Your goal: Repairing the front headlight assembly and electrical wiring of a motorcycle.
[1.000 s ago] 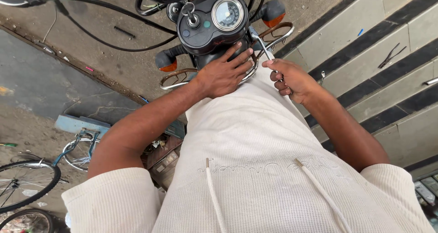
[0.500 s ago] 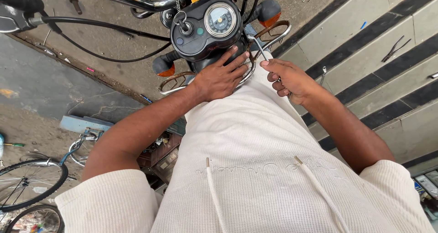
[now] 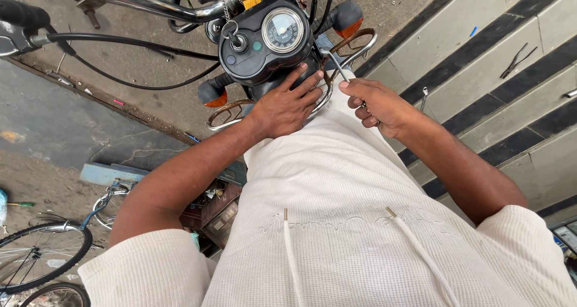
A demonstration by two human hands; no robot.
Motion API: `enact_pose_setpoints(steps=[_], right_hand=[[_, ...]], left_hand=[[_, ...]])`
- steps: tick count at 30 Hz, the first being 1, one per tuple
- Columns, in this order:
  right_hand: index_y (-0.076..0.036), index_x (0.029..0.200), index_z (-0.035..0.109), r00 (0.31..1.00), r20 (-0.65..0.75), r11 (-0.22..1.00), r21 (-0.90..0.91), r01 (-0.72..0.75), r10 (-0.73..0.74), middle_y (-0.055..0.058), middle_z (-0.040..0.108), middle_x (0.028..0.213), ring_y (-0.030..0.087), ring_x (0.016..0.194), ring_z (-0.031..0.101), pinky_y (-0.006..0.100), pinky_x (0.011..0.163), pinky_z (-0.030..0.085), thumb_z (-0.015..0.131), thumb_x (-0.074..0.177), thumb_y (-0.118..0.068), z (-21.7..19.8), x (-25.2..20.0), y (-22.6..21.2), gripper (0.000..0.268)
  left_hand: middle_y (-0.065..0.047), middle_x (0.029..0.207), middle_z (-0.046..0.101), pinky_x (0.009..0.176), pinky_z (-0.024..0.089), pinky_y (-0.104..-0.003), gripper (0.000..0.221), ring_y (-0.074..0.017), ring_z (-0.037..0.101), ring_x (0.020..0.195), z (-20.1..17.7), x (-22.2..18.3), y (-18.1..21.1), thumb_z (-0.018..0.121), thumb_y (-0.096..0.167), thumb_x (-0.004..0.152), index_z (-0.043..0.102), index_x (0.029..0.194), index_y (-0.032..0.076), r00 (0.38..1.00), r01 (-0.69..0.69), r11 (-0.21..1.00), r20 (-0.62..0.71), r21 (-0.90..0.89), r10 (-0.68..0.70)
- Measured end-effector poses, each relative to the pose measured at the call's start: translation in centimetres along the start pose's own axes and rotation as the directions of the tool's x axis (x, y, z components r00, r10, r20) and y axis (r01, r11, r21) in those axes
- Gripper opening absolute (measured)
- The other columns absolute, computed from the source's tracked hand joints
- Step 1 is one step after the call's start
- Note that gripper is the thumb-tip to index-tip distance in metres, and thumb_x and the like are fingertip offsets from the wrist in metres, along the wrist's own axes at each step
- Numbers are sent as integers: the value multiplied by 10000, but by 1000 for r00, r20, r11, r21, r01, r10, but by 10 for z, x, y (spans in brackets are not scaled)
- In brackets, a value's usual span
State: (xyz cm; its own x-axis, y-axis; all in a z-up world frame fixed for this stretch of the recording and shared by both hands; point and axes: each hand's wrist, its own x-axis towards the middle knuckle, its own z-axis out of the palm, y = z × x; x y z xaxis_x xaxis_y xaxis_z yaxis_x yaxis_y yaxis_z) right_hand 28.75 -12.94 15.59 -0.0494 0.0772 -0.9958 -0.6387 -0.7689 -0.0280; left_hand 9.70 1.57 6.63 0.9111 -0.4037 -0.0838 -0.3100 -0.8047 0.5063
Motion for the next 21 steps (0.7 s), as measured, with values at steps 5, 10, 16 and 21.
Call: enact_pose_setpoints(steps=[5,10,16,21], right_hand=[[-154,1013,572,1000,-8,1000,10,12,-11,-94,432,752,-4,545,301,183,417,189,688,916,-397,-2,4,4,287],[-119,1077,575,1000,-15,1000,4,7,-6,-91,433,756,-1,546,303,184,420,196,689,917,-387,0,3,4,332],[-45,1361,519,1000,-3,1000,-2,22,-22,-61,436,746,18,531,320,200,415,242,572,851,-136,-6,8,9,520],[-44,1404,499,1000,4,999,-39,-1,2,-64,431,731,24,524,313,204,411,234,510,828,-77,-6,8,5,577]], left_hand=[[-72,1384,573,1293,133,-554,373,-281,292,1528,4,-2,-1,465,311,1068,735,1146,65,1000,-8,1000,-22,-12,8],[-65,1379,577,1292,134,-546,392,-280,296,1524,8,-3,0,468,324,1059,738,1156,57,998,-6,1000,-70,-6,5],[-60,1367,589,1287,141,-553,370,-277,312,1517,5,0,-3,492,324,1039,742,1122,64,997,-20,1000,-76,-2,20],[-58,1345,590,1298,135,-548,346,-283,320,1523,13,0,-3,503,311,1051,740,1133,72,994,-12,1000,-113,15,13]])
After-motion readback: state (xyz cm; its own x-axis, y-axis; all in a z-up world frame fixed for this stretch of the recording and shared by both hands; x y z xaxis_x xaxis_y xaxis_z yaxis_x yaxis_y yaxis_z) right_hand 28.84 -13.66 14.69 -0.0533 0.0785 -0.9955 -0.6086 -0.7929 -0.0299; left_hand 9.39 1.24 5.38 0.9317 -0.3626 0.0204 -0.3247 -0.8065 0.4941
